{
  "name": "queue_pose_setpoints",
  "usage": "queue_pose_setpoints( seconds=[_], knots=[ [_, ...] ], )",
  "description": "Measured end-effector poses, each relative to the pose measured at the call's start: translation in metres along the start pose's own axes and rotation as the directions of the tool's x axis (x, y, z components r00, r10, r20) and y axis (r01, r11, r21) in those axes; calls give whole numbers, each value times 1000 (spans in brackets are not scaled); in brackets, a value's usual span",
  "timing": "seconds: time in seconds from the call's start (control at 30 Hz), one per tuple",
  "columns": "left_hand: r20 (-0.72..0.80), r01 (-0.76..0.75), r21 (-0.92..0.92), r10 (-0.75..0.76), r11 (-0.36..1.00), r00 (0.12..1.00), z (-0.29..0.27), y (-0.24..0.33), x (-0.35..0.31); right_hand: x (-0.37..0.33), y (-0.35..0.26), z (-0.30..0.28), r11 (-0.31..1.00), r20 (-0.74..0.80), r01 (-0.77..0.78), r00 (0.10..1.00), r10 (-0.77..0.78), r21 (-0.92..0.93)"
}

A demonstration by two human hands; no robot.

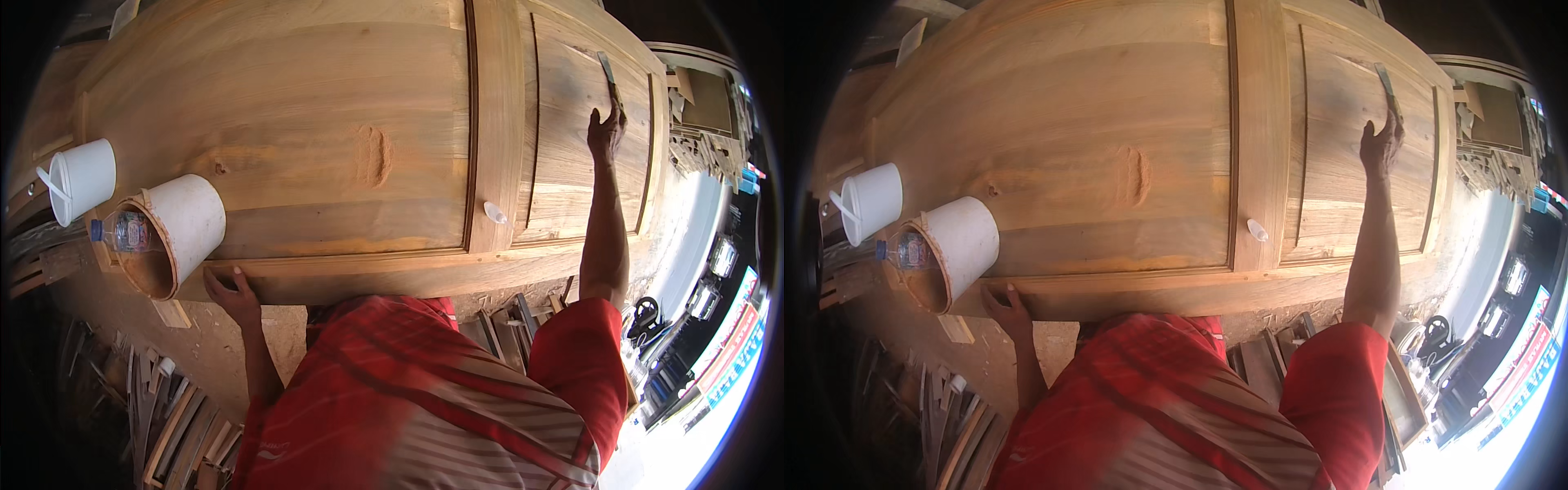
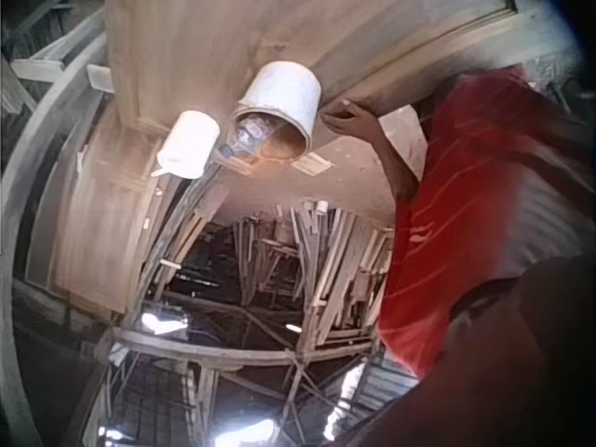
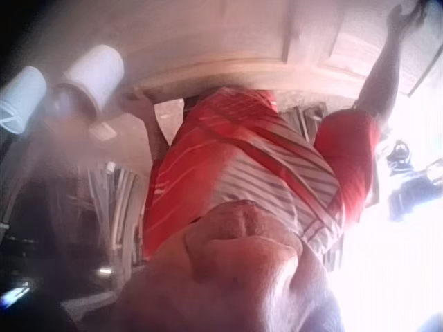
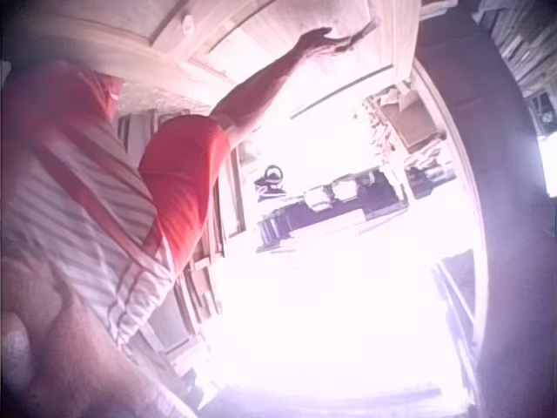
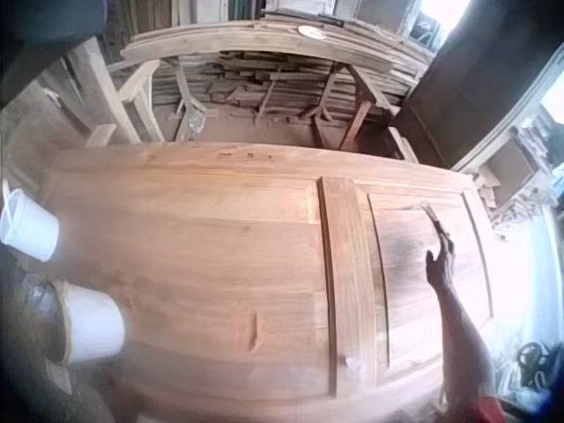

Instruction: The person repairs a wooden door panel by applying adhesive from a bottle into cracks, spreading wood dust from a container onto the surface, and pressing and scraping the mixture with a scraper and by hand.

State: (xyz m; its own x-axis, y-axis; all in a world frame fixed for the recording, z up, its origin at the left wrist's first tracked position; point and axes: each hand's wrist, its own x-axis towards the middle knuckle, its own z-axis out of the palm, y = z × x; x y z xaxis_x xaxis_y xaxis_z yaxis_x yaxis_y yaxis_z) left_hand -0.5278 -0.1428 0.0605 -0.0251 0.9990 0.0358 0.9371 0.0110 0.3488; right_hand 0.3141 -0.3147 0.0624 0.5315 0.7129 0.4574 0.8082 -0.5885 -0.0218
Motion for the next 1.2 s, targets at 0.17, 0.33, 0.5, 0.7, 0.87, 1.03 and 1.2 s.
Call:
queue_pose_setpoints(
  seconds=[0.17, 0.33, 0.5, 0.7, 0.87, 1.03, 1.2],
  knots=[
    [261, 54, 87, -75, 995, 963, -14, 30, -20, 33, 90, 55, 948, 100, -112, 984, 148, -299],
    [344, 146, 80, -165, 986, 925, -14, 31, -15, 49, 128, 84, 991, 301, -68, 949, 99, -114],
    [315, 107, 83, -129, 991, 940, -21, 31, -16, 52, 138, 89, 915, 248, -260, 907, 341, -308],
    [367, 92, 142, -139, 986, 920, -13, 20, -14, 61, 144, 78, 827, 398, -499, 725, 563, -260],
    [372, -14, 93, -22, 996, 928, -5, 4, -9, 9, 81, -1, 756, 495, -601, 755, 431, 259],
    [270, -171, -84, 187, 982, 944, -19, 29, -8, -37, -193, -171, 694, 309, -492, 870, 384, 526],
    [172, -518, -372, 606, 770, 777, 2, 100, 25, -172, -349, -198, 641, 561, -580, 783, 269, 503]
  ],
)
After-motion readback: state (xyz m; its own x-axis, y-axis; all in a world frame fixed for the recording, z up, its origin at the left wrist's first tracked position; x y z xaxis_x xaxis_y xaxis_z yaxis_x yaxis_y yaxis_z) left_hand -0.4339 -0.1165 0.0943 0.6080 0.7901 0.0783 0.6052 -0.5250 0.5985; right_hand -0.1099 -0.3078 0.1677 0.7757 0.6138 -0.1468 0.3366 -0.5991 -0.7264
